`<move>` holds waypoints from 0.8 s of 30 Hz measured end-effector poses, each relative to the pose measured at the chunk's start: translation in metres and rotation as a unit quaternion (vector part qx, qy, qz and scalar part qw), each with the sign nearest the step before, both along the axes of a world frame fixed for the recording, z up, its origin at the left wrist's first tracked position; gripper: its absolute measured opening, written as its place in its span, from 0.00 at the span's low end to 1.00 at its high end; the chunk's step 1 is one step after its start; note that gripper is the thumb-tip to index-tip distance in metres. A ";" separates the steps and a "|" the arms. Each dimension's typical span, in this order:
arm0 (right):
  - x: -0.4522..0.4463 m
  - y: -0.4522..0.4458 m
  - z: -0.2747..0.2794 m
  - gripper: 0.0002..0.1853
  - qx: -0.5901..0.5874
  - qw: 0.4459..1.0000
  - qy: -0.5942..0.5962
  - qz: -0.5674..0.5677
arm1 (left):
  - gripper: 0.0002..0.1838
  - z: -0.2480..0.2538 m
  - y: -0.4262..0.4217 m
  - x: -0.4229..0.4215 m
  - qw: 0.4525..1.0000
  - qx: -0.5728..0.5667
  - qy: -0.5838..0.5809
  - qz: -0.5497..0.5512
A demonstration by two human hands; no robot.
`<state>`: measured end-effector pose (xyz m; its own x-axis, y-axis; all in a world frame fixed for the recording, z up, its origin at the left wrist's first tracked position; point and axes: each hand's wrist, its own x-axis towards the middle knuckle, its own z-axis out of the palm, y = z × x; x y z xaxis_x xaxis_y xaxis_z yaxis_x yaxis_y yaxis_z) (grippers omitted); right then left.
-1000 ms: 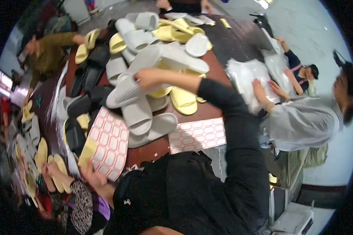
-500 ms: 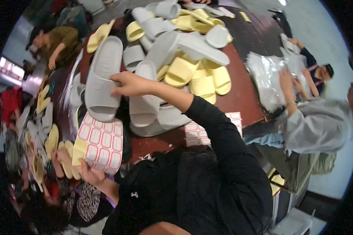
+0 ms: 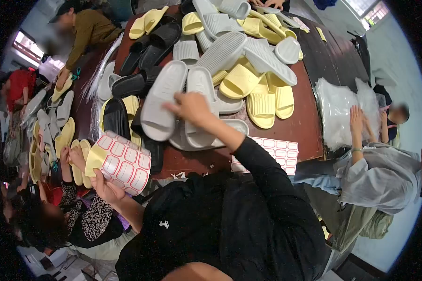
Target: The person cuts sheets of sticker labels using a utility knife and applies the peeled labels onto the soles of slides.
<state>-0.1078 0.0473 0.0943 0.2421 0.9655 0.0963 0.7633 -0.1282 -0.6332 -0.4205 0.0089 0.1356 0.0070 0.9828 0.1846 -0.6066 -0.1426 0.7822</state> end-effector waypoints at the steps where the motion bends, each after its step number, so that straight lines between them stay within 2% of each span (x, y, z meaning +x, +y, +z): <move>1: 0.020 0.000 0.000 0.22 0.006 0.991 0.130 -0.025 | 0.13 -0.001 0.000 -0.001 1.000 0.006 -0.010 0.000; 3: 0.075 -0.012 0.012 0.22 0.033 0.946 0.318 -0.047 | 0.12 -0.001 -0.003 -0.001 1.000 0.013 -0.025 0.005; 6: 0.110 -0.071 0.038 0.22 0.116 0.813 0.570 -0.032 | 0.06 0.004 -0.008 0.016 0.999 0.033 0.012 -0.033; 7: 0.109 -0.092 0.043 0.22 0.139 0.772 0.620 -0.021 | 0.06 0.003 -0.007 0.023 0.999 0.034 0.007 -0.041; 9: 0.101 -0.122 0.042 0.23 0.166 0.730 0.662 -0.023 | 0.05 -0.001 -0.007 0.038 0.984 0.051 0.135 -0.100; 10: 0.099 -0.132 0.041 0.23 0.176 0.723 0.667 -0.028 | 0.05 -0.001 -0.008 0.047 0.970 0.060 0.200 -0.126; 13: 0.095 -0.148 0.036 0.23 0.191 0.716 0.669 -0.050 | 0.02 0.030 -0.011 0.090 0.947 0.088 0.235 -0.201; 15: 0.095 -0.155 0.034 0.23 0.201 0.714 0.668 -0.062 | 0.03 0.038 -0.007 0.101 0.874 0.125 0.324 -0.341; 16: 0.097 -0.157 0.034 0.23 0.205 0.714 0.666 -0.066 | 0.03 0.044 -0.005 0.108 0.873 0.126 0.325 -0.342; 19: 0.103 -0.163 0.035 0.24 0.220 0.717 0.657 -0.078 | 0.04 0.061 -0.001 0.134 0.762 0.316 0.411 -0.388; 20: 0.105 -0.166 0.035 0.24 0.223 0.717 0.655 -0.084 | 0.04 0.064 -0.002 0.143 0.761 0.314 0.412 -0.390; 23: 0.112 -0.170 0.036 0.24 0.228 0.728 0.639 -0.095 | 0.07 0.071 0.000 0.175 0.663 0.491 0.481 -0.298; 24: 0.114 -0.172 0.037 0.25 0.230 0.731 0.635 -0.097 | 0.07 0.072 0.002 0.186 0.662 0.491 0.481 -0.299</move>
<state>0.0067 -0.1245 0.1310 0.5469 0.8369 -0.0214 -0.4816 0.2936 -0.8258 -0.2346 0.0104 0.2073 0.9190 0.1604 0.3602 -0.0728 -0.8289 0.5547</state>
